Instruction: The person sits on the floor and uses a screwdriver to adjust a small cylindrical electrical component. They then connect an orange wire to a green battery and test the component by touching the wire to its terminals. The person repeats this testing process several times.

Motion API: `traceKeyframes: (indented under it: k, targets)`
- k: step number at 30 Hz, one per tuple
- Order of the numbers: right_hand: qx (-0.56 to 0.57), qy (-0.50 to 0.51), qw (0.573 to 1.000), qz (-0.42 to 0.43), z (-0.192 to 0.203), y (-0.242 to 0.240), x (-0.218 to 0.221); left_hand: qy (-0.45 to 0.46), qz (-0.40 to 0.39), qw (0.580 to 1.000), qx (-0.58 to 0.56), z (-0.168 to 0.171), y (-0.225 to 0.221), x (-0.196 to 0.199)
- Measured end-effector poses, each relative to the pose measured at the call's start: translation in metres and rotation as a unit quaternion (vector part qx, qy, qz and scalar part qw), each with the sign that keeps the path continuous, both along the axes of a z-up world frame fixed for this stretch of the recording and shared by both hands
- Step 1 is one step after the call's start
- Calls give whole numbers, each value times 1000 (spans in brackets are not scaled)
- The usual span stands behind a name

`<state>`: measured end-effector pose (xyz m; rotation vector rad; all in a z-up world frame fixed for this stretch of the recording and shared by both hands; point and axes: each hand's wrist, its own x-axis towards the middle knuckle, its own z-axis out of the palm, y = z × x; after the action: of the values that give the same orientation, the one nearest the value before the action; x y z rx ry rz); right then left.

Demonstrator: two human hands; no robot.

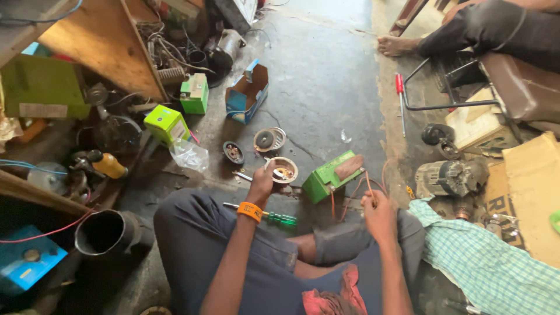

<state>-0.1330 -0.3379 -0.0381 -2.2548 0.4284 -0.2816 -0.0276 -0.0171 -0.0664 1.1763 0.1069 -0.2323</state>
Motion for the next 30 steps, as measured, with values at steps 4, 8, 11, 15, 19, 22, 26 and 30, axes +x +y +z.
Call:
traceKeyframes:
  k: [4, 8, 11, 15, 19, 22, 26, 30]
  targets:
    - [12, -14, 1000, 23, 31, 4, -42, 9, 5, 1000, -5, 0, -5, 0]
    - [126, -50, 988, 78, 40, -16, -49, 11, 9, 1000, 1, 7, -2, 1]
    - [201, -83, 969, 117, 38, -33, -55, 21, 7, 1000, -4, 6, -7, -2]
    - [265, -45, 959, 84, 52, -29, -57, -25, 0, 1000, -8, 8, -5, -6]
    - [380, 21, 924, 32, 85, -10, -62, 13, 25, 1000, -8, 14, -2, -1]
    - [493, 46, 868, 35, 92, -8, -95, 19, 36, 999, -25, 11, -3, -3]
    - [332, 81, 940, 2, 50, -19, -164, 15, 50, 998, -28, 9, 0, 2]
    - [278, 172, 945, -1, -9, -79, -219, 17, 64, 997, -46, 7, 1, 3]
